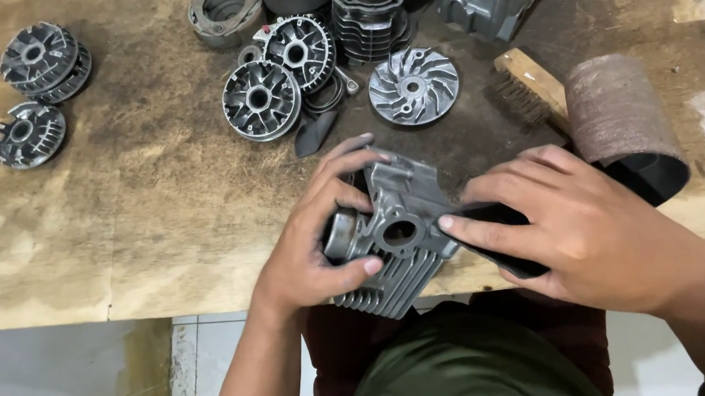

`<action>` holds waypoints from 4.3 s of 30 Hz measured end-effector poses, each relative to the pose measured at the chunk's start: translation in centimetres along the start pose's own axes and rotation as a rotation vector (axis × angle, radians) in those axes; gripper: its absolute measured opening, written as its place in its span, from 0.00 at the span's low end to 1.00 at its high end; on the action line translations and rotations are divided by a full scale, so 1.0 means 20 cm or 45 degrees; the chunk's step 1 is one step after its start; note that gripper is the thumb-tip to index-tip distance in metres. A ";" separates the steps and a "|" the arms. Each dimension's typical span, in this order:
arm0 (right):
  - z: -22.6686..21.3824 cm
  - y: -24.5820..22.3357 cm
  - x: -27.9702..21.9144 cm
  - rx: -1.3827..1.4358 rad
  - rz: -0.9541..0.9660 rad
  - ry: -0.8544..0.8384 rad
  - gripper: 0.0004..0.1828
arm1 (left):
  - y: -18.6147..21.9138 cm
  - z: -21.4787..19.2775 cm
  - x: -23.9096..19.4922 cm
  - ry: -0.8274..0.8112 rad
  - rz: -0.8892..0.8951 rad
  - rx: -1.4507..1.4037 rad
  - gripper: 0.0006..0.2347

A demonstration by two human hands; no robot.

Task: Sanding the gasket surfaces of a motorcycle engine cylinder block.

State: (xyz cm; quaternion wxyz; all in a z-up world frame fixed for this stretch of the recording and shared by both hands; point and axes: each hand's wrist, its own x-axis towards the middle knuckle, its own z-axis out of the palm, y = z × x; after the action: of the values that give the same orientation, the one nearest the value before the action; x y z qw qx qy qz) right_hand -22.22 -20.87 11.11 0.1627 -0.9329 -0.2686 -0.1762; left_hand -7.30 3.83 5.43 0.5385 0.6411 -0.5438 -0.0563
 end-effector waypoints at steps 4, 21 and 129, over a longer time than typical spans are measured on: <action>0.01 -0.04 0.03 -0.087 -0.030 0.092 0.27 | 0.01 0.00 -0.01 -0.021 -0.002 -0.011 0.15; 0.00 -0.08 0.02 -0.030 -0.013 -0.050 0.40 | -0.07 0.01 -0.09 0.081 0.028 -0.052 0.16; 0.44 0.17 0.08 -0.274 0.056 -0.081 0.35 | -0.35 0.06 0.25 -0.484 -0.426 -0.144 0.62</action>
State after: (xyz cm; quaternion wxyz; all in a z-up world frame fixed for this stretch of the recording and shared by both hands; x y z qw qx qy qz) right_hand -16.85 -19.41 3.38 0.0566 -0.9558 -0.2327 -0.1707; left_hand -1.61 -1.91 2.29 0.4448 0.6689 -0.5177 -0.2946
